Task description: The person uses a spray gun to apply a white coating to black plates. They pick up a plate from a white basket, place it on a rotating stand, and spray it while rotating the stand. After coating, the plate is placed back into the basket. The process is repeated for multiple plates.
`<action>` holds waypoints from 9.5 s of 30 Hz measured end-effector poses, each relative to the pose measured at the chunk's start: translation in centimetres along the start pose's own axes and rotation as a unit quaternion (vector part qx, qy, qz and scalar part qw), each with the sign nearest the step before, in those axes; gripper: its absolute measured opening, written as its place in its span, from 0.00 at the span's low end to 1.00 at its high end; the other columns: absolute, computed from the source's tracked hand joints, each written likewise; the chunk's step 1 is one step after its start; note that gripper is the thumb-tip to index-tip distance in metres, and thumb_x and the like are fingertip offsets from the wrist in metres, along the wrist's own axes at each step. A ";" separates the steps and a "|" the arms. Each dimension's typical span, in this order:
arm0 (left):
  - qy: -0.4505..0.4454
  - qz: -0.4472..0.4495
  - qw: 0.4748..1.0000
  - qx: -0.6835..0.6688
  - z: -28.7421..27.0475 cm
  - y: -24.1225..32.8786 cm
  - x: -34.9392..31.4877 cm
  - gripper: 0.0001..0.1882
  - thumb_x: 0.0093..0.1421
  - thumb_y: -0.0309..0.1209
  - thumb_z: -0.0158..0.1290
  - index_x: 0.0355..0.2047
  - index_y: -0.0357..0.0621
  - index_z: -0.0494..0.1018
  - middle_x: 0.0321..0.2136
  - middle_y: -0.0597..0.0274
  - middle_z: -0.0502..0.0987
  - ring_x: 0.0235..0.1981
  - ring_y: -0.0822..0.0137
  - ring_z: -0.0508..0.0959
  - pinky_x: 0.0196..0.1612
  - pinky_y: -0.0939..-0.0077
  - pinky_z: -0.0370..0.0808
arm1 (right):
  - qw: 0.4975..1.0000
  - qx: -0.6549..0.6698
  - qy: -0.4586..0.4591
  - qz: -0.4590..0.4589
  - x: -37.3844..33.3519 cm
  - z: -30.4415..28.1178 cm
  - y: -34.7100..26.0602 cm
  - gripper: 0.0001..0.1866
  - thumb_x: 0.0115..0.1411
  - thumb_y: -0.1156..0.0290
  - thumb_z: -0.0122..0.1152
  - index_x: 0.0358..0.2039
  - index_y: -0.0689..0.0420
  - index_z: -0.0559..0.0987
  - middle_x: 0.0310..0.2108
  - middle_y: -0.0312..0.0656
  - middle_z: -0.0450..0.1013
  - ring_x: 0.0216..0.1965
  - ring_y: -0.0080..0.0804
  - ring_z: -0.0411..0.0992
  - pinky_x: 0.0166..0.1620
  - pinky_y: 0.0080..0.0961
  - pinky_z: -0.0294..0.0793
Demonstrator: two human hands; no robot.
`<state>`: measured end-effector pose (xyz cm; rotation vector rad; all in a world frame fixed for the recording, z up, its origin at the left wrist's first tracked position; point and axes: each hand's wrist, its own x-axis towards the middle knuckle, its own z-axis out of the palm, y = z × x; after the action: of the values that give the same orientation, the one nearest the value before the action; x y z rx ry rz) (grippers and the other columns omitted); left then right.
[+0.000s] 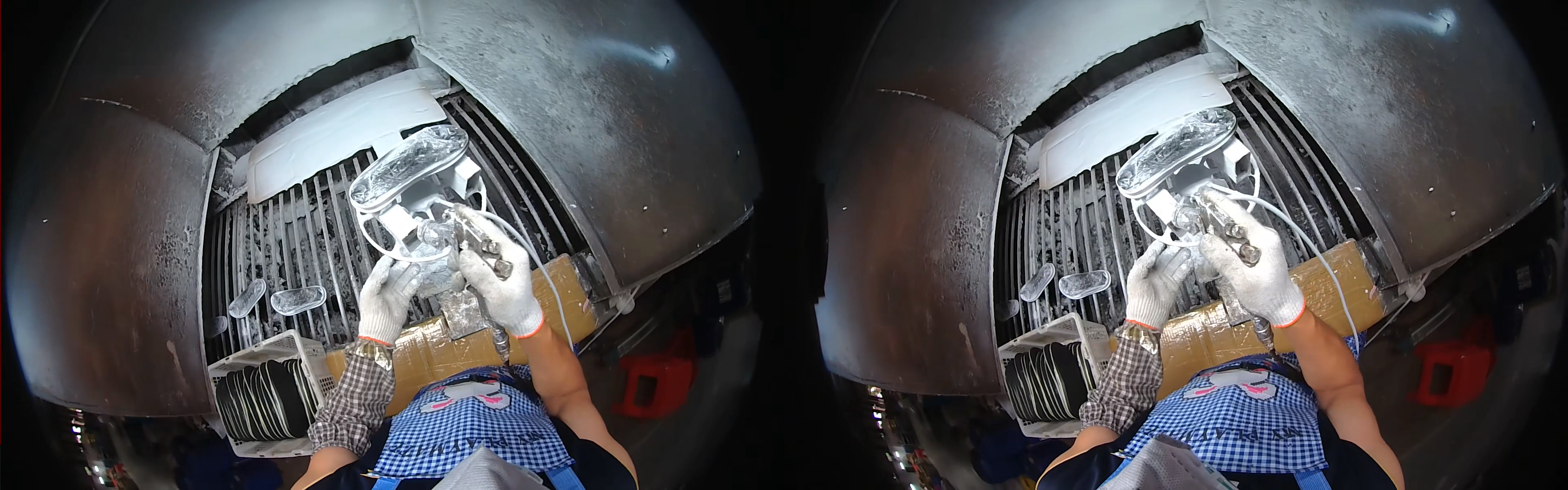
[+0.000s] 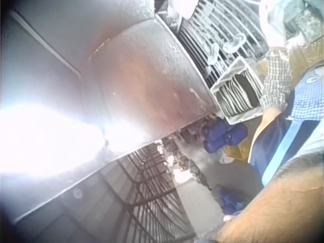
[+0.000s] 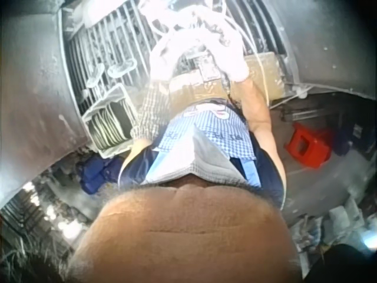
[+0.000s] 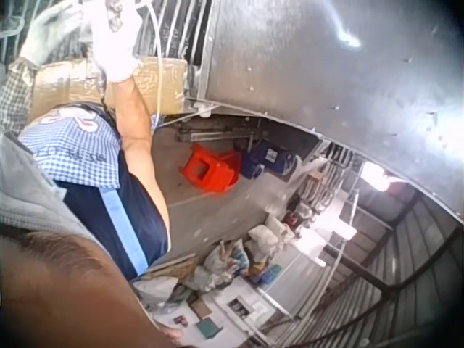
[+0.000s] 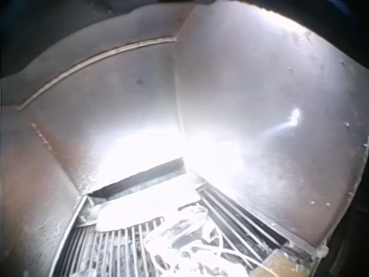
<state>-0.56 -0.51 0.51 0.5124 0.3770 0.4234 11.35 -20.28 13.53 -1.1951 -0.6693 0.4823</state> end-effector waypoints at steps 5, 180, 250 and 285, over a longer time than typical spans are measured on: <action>0.007 0.017 1.000 0.007 -0.1 0.3 -0.1 0.30 0.71 0.37 0.52 0.69 0.35 0.65 0.59 0.41 0.76 0.60 0.45 0.78 0.64 0.51 0.77 | 0.998 -0.023 0.043 -0.041 0.0 -0.5 0.3 0.29 0.70 0.76 0.63 0.69 0.72 0.69 0.57 0.51 0.80 0.55 0.26 0.77 0.59 0.24 0.75; 0.240 0.267 0.929 -0.084 -15.5 7.6 3.5 0.20 0.70 0.30 0.54 0.60 0.39 0.72 0.53 0.55 0.81 0.54 0.59 0.83 0.51 0.62 0.83 | 0.886 -0.234 0.149 0.371 -12.5 -16.9 21.5 0.32 0.68 0.73 0.61 0.72 0.55 0.67 0.45 0.37 0.75 0.29 0.25 0.74 0.16 0.22 0.75; 0.590 0.023 0.273 0.759 -21.7 10.2 -27.9 0.53 0.49 0.49 0.68 0.74 0.45 0.60 0.65 0.45 0.66 0.65 0.40 0.65 0.69 0.37 0.58 | 0.856 -0.322 0.093 0.393 -12.2 -17.8 21.5 0.20 0.73 0.64 0.59 0.63 0.50 0.74 0.25 0.38 0.74 0.12 0.28 0.66 0.13 0.25 0.66; 0.512 -0.049 0.235 0.825 -18.7 10.3 -24.2 0.53 0.45 0.36 0.68 0.74 0.50 0.61 0.45 0.51 0.75 0.48 0.49 0.76 0.52 0.50 0.73 | 0.882 -0.293 0.086 0.358 -12.7 -17.2 21.4 0.17 0.73 0.64 0.60 0.59 0.52 0.76 0.25 0.35 0.73 0.16 0.25 0.69 0.14 0.24 0.68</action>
<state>-32.35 3.41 -3.28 2.3375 2.3086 -0.0668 14.41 -33.87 -13.29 -2.0544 -0.1851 0.8069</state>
